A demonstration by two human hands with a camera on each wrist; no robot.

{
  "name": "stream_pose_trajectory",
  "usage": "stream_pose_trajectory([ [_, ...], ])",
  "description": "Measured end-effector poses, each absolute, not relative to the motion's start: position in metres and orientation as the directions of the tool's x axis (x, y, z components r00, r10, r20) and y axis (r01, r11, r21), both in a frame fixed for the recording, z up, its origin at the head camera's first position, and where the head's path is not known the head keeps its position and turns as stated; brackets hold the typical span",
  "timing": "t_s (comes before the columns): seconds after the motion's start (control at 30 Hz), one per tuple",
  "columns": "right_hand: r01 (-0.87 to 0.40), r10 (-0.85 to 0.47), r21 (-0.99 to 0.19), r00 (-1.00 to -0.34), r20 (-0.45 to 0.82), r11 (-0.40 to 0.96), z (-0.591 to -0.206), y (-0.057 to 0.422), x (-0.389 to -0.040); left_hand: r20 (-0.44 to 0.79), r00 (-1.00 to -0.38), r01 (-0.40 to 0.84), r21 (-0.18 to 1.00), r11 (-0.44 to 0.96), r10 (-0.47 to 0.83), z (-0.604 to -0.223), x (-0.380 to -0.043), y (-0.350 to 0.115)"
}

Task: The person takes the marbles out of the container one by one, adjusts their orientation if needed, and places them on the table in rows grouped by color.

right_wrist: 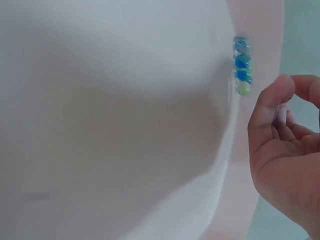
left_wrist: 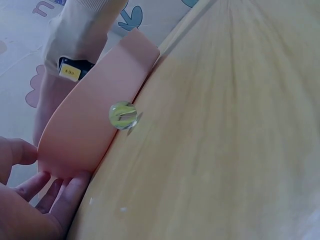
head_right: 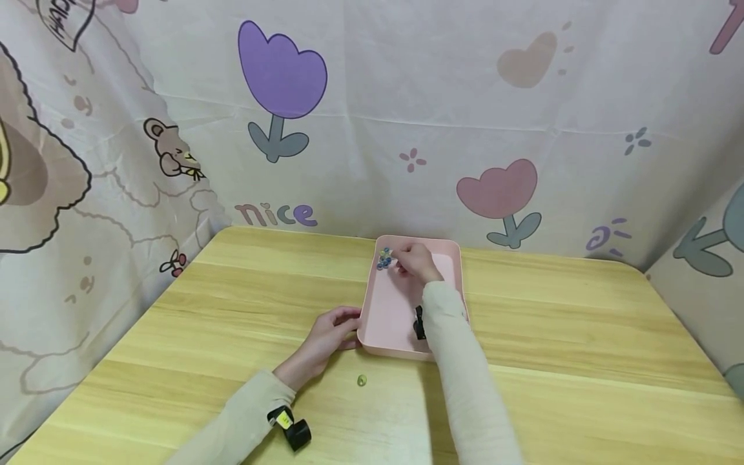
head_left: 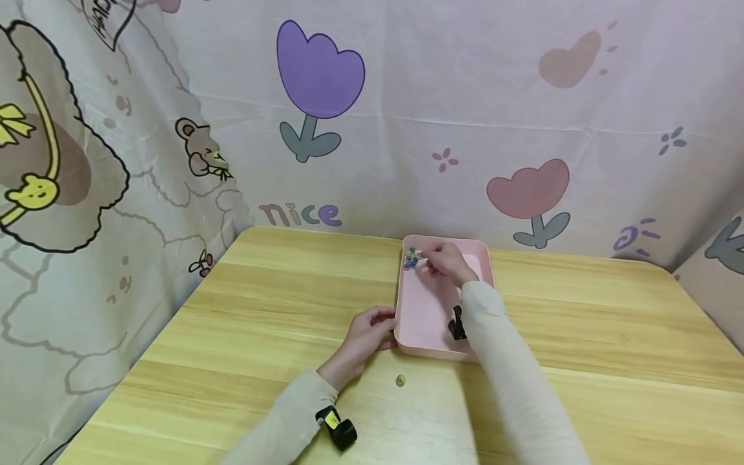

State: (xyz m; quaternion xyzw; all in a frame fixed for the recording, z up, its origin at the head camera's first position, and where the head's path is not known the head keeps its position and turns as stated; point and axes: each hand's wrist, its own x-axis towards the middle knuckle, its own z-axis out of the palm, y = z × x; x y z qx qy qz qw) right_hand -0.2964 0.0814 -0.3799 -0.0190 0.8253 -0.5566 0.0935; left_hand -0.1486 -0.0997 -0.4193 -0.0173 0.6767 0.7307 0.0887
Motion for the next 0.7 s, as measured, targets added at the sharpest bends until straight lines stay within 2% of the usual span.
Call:
stream_pose_trajectory([
  [0.3,0.013,-0.271,-0.895,-0.951,-0.148,0.446,-0.362,0.095,-0.287,-0.147,-0.984,-0.153,0.986,-0.060,0.102,-0.420,-0.150,-0.101],
  [0.5,-0.051,-0.362,-0.905,-0.925,-0.116,0.421,-0.352,0.103,-0.279,-0.152,-0.983,-0.159,0.986,-0.058,0.104,-0.420,-0.151,-0.101],
  [0.7,-0.116,-0.394,-0.904,-0.917,-0.061,0.411,-0.342,0.106,-0.264,-0.163,-0.981,-0.169,0.984,-0.057,0.104,-0.421,-0.151,-0.100],
])
